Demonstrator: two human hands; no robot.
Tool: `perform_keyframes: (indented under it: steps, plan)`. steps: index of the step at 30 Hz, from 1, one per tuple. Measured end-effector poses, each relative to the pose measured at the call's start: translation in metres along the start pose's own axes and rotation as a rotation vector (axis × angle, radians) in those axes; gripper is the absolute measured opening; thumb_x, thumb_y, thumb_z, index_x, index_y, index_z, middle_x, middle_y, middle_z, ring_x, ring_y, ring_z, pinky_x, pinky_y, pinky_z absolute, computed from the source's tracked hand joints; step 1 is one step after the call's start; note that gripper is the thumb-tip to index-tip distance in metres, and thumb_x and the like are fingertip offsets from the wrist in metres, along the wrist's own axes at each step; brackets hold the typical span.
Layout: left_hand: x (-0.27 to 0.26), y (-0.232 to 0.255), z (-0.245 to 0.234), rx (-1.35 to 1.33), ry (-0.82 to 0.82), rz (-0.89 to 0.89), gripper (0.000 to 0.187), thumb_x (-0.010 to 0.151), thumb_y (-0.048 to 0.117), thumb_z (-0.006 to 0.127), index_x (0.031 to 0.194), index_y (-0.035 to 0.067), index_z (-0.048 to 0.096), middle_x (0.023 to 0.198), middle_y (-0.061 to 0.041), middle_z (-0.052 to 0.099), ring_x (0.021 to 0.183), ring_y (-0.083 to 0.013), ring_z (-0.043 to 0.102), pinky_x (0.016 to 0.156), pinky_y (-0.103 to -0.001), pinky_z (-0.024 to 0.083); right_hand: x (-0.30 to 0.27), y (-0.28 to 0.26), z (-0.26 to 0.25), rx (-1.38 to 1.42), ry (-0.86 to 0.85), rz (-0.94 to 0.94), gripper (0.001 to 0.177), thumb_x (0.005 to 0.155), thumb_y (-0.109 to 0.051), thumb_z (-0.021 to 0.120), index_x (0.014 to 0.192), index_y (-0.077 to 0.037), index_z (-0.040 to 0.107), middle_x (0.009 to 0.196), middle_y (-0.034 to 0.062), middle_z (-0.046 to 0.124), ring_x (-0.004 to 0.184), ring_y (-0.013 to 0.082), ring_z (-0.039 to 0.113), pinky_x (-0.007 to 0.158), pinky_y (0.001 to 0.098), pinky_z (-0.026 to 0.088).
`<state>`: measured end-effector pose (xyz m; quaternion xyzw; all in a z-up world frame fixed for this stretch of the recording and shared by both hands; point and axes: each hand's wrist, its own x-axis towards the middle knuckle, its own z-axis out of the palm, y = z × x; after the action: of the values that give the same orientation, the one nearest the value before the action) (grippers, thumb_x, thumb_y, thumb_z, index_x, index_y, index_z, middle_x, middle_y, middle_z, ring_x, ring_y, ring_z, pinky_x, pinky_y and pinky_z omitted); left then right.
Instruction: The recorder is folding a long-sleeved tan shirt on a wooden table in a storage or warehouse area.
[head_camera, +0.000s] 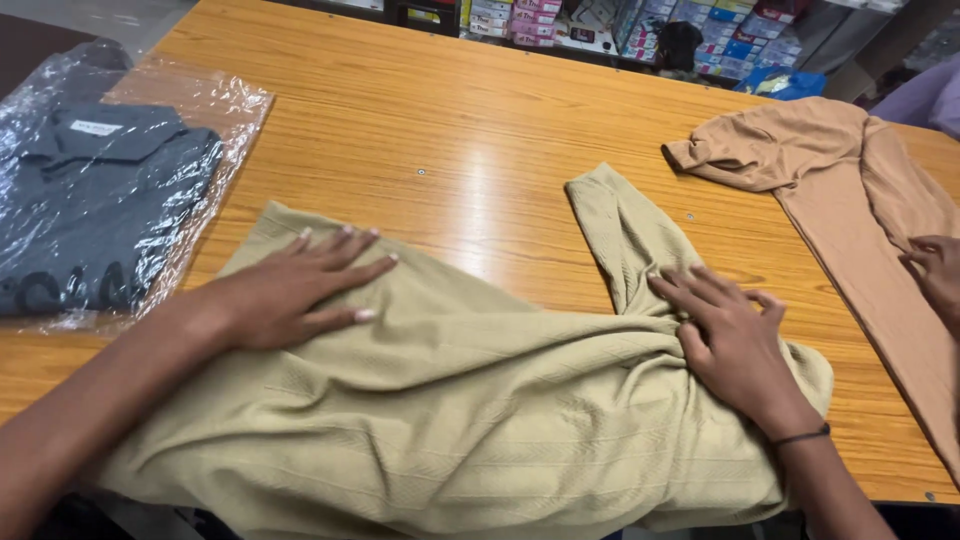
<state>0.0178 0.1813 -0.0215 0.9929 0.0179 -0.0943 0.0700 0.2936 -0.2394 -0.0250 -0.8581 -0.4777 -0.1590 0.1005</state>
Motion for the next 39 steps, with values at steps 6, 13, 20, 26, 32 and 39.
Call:
perform_keyframes:
  steps: [6,13,20,26,32,39]
  plan:
    - [0.037,-0.055,0.008,-0.002,0.082,-0.197,0.078,0.095,0.07,0.025,0.164,0.04,0.008,0.171,-0.002,-0.005,0.157,-0.0266,-0.004,0.123,-0.054,0.002,0.061,0.015,0.0,-0.2,-0.359,0.189,0.068,0.092,-0.055,0.044,0.156,-0.032,0.05,0.148,0.0,0.06,0.139,0.0183,0.051,0.117,0.0548,0.021]
    - [0.07,-0.072,0.003,-0.011,0.207,-0.336,0.073,0.092,0.075,0.019,0.16,0.048,0.015,0.172,0.006,0.008,0.157,-0.0215,0.008,0.127,-0.049,0.007,0.155,0.062,0.067,-0.032,-0.397,0.09,0.075,0.095,-0.067,0.032,0.161,-0.035,0.024,0.17,-0.0032,0.02,0.153,0.0227,0.021,0.111,0.0595,0.017]
    - [0.096,-0.107,0.008,-0.003,0.279,-0.362,0.072,0.094,0.073,0.022,0.16,0.046,0.015,0.171,0.002,0.008,0.156,-0.0235,0.01,0.124,-0.05,0.009,0.209,0.088,0.11,0.032,-0.28,0.061,0.071,0.098,-0.067,0.032,0.162,-0.036,0.027,0.171,-0.0057,0.02,0.157,0.0206,0.02,0.117,0.0547,0.016]
    - [0.126,-0.13,-0.002,-0.011,0.252,-0.39,0.07,0.095,0.071,0.023,0.16,0.047,0.014,0.172,0.003,0.006,0.157,-0.0231,0.007,0.124,-0.051,0.007,0.254,0.099,0.127,0.005,-0.297,0.123,0.072,0.096,-0.069,0.03,0.161,-0.039,0.027,0.171,-0.0095,0.021,0.156,0.0165,0.019,0.116,0.0612,0.011]
    - [0.156,-0.152,-0.008,0.0,0.296,-0.357,0.069,0.096,0.07,0.023,0.161,0.046,0.017,0.171,0.002,0.011,0.157,-0.0242,0.01,0.126,-0.051,0.008,0.283,0.103,0.137,-0.013,-0.307,0.17,0.072,0.095,-0.072,0.029,0.161,-0.043,0.025,0.171,-0.0108,0.019,0.156,0.0173,0.017,0.12,0.0671,0.005]
    - [0.182,-0.171,-0.017,-0.03,0.349,-0.356,0.068,0.095,0.071,0.025,0.159,0.045,0.025,0.171,0.003,0.016,0.157,-0.0221,0.014,0.126,-0.05,0.009,0.306,0.118,0.15,0.008,-0.282,0.165,0.071,0.096,-0.071,0.028,0.16,-0.042,0.028,0.171,-0.01,0.021,0.156,0.0171,0.019,0.12,0.0637,0.011]
